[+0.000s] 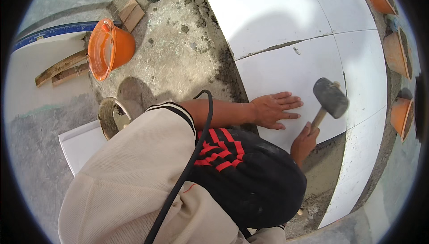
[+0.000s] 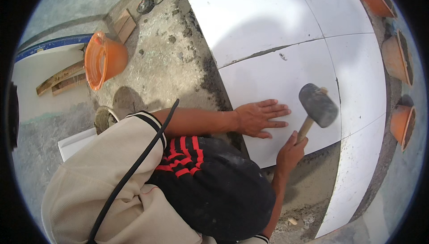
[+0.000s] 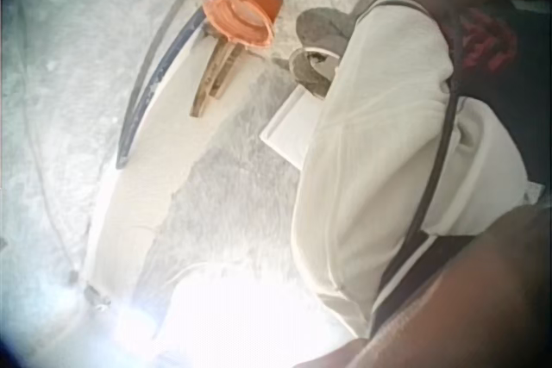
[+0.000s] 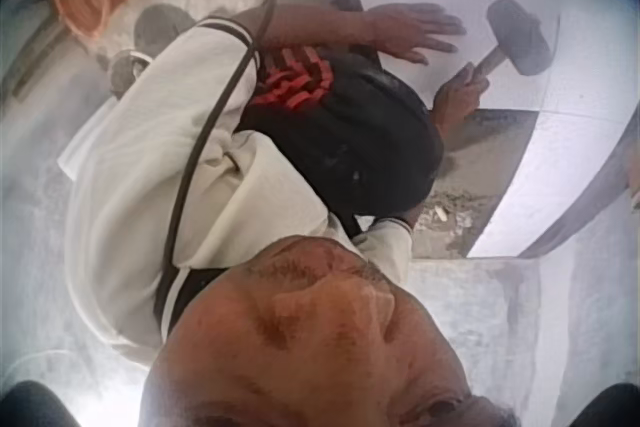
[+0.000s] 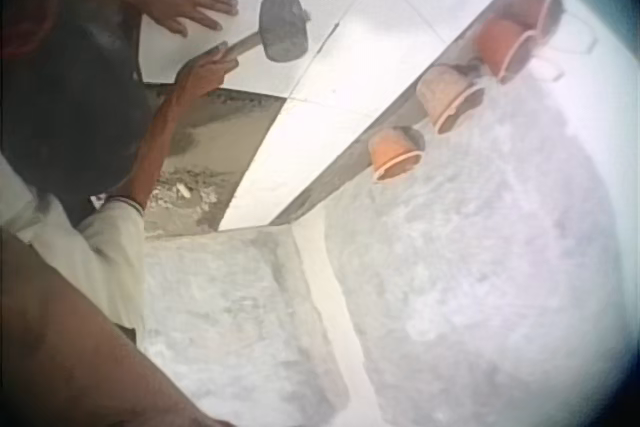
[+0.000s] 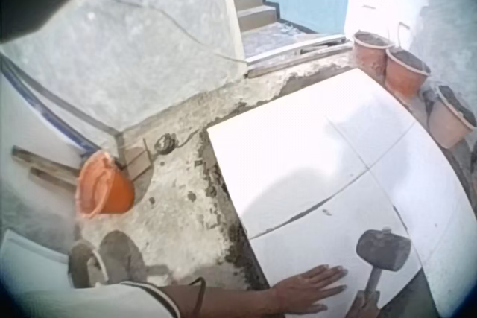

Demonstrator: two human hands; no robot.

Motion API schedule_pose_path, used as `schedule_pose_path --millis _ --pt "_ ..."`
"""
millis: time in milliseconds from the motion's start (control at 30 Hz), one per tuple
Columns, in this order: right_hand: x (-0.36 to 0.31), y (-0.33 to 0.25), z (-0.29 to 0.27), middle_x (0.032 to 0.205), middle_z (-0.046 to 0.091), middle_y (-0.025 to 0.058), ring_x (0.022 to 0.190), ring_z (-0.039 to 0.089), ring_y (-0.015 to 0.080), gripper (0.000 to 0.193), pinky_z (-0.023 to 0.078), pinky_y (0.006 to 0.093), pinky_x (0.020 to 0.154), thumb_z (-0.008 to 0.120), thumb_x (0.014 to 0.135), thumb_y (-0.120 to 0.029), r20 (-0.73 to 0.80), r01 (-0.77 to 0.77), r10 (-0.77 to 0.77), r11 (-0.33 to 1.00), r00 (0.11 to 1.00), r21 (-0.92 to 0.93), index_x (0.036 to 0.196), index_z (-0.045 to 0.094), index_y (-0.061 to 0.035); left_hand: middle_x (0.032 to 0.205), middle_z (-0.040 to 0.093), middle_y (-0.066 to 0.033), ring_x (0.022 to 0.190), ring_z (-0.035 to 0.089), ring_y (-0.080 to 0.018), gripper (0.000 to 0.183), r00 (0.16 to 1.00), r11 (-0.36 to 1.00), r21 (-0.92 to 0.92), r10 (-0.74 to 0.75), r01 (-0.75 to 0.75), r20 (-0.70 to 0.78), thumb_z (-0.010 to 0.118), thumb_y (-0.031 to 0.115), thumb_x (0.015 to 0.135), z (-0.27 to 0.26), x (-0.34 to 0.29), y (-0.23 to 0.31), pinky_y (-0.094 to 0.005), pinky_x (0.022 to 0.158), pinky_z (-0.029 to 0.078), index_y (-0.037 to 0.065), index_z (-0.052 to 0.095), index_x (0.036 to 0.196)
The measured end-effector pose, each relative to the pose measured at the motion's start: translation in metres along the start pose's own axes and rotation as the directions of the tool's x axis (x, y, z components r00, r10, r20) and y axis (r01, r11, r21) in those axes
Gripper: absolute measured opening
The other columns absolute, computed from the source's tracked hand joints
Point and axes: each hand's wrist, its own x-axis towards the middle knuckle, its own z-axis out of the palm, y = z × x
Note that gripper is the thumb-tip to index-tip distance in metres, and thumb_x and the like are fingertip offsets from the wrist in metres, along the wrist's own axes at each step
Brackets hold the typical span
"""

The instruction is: The person is installing white floor tiles on a concrete surface. They use a trowel to spread cement, a rubber mallet to tap the tiles into place, and a wooden straightedge to level the surface. The person also cleans the tiles with a sponge.

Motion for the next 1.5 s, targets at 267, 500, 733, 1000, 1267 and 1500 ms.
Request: schedule_pose_path --millis 267,500,733,1000,1267,1500 --pt "0.011 0.014 0.007 0.087 0.069 0.0271 0.078 0.071 0.0339 0.043 0.054 0.0487 0.071 0.052 0.112 -0.035 -0.076 0.112 -0.105 0.989 0.992 0.093 0.114 0.056 0.0076 0.175 0.027 -0.014 0.164 0.021 -0.0277 0.065 1.0 1.0 0.025 -0.006 0.005 0.022 0.053 0.054 0.105 -0.001 0.003 -0.001 -0.0481 0.134 0.015 0.019 0.048 0.16" --pt "0.011 0.009 -0.004 0.093 0.07 0.0332 0.088 0.071 0.0498 0.043 0.055 0.0516 0.076 0.053 0.111 -0.031 -0.183 0.132 -0.119 0.989 0.976 0.066 0.123 0.057 0.0098 0.176 0.027 -0.0139 0.164 0.021 -0.0286 0.067 0.998 0.998 0.062 -0.013 0.009 0.06 0.053 0.055 0.105 -0.01 0.009 0.0 -0.0489 0.134 0.015 0.021 0.045 0.162" --pt "0.002 -0.025 -0.013 0.078 0.063 0.0113 0.062 0.06 0.0209 0.042 0.047 0.0373 0.056 0.05 0.113 -0.038 -0.129 -0.091 0.133 0.953 0.983 0.29 0.112 0.057 0.0035 0.176 0.026 -0.0114 0.164 0.021 -0.0288 0.069 0.996 0.998 0.047 -0.042 0.038 0.078 0.057 0.058 0.103 -0.008 0.006 -0.002 -0.0493 0.134 0.016 0.023 0.045 0.162" --pt "-0.007 -0.03 0.005 0.076 0.05 0.0001 0.058 0.045 0.0074 0.035 0.037 0.0267 0.049 0.051 0.114 -0.036 -0.159 -0.136 0.341 0.698 0.927 0.703 0.107 0.053 -0.0018 0.176 0.028 -0.0084 0.163 0.023 -0.0283 0.077 0.995 0.995 0.035 -0.09 0.088 0.053 0.059 0.069 0.097 -0.027 0.04 -0.024 -0.0497 0.134 0.017 0.028 0.047 0.162" --pt "0.017 -0.049 0.002 0.088 0.067 0.0223 0.078 0.065 0.0331 0.048 0.053 0.0462 0.076 0.051 0.112 -0.036 -0.1 -0.234 0.321 0.84 0.942 0.49 0.116 0.056 0.0123 0.175 0.029 -0.0078 0.163 0.023 -0.0274 0.077 0.987 0.989 0.053 -0.139 0.135 0.08 0.058 0.071 0.097 -0.026 0.037 -0.023 -0.0512 0.133 0.017 0.03 0.047 0.162" --pt "0.007 -0.021 0.022 0.094 0.07 0.0245 0.081 0.066 0.0317 0.046 0.054 0.0458 0.077 0.051 0.113 -0.033 -0.159 -0.125 0.169 0.958 0.973 0.258 0.117 0.057 0.0125 0.174 0.032 -0.0076 0.163 0.024 -0.0256 0.076 0.993 0.992 0.058 -0.114 0.112 0.035 0.058 0.071 0.097 -0.021 0.041 -0.019 -0.0522 0.133 0.015 0.03 0.049 0.16"
